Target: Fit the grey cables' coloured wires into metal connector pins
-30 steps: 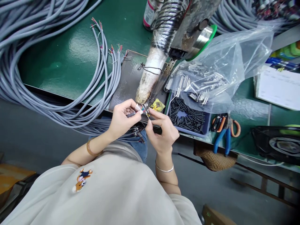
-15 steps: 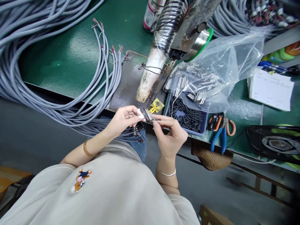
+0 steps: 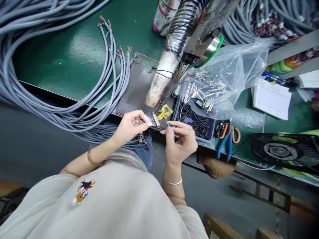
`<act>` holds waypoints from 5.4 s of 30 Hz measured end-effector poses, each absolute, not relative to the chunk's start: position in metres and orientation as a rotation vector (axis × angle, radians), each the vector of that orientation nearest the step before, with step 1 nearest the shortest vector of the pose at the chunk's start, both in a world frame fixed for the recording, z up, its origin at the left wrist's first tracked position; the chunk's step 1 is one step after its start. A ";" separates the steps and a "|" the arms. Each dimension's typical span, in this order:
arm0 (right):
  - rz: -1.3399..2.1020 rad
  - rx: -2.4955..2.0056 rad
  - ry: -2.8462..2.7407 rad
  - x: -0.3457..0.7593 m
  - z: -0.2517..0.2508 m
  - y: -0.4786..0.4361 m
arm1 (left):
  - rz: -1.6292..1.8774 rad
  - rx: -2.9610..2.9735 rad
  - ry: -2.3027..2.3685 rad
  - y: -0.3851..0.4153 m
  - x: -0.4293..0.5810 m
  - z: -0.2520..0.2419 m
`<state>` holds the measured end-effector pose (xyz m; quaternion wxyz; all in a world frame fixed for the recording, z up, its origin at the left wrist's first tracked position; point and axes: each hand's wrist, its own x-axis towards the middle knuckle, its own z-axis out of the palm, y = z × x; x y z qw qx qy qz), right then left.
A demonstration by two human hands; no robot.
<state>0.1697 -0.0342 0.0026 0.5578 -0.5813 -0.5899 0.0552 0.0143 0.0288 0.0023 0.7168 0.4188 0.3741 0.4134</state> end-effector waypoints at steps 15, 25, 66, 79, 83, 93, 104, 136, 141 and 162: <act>0.061 -1.381 -1.592 0.164 -0.005 -0.021 | 1.102 1.162 0.929 0.040 0.021 0.003; 0.016 -1.377 -1.629 0.163 0.004 -0.017 | 1.107 1.238 0.960 0.041 0.021 0.010; 0.137 -1.515 -1.591 0.182 0.013 -0.052 | 1.184 2.133 0.707 0.007 -0.007 0.001; 0.065 -1.528 -1.210 0.177 0.019 -0.054 | 0.841 1.277 0.755 0.005 -0.006 -0.001; -0.075 -1.389 -1.103 0.176 0.024 -0.057 | 0.784 1.074 0.717 0.009 -0.007 0.002; 0.053 -1.642 -1.331 0.180 0.032 -0.071 | 0.780 1.045 0.737 0.008 -0.007 -0.001; 0.162 -1.612 -1.884 0.160 0.026 -0.052 | 0.947 1.585 0.866 0.002 0.001 -0.003; 0.071 -2.381 -1.575 0.276 0.026 -0.022 | 0.743 0.694 0.522 0.016 -0.013 -0.008; -0.042 -2.140 -1.233 0.258 0.036 -0.030 | 0.758 0.721 0.538 0.016 -0.011 -0.007; 0.441 -1.586 -1.262 0.180 0.039 -0.058 | 0.857 0.941 0.660 0.012 -0.005 -0.006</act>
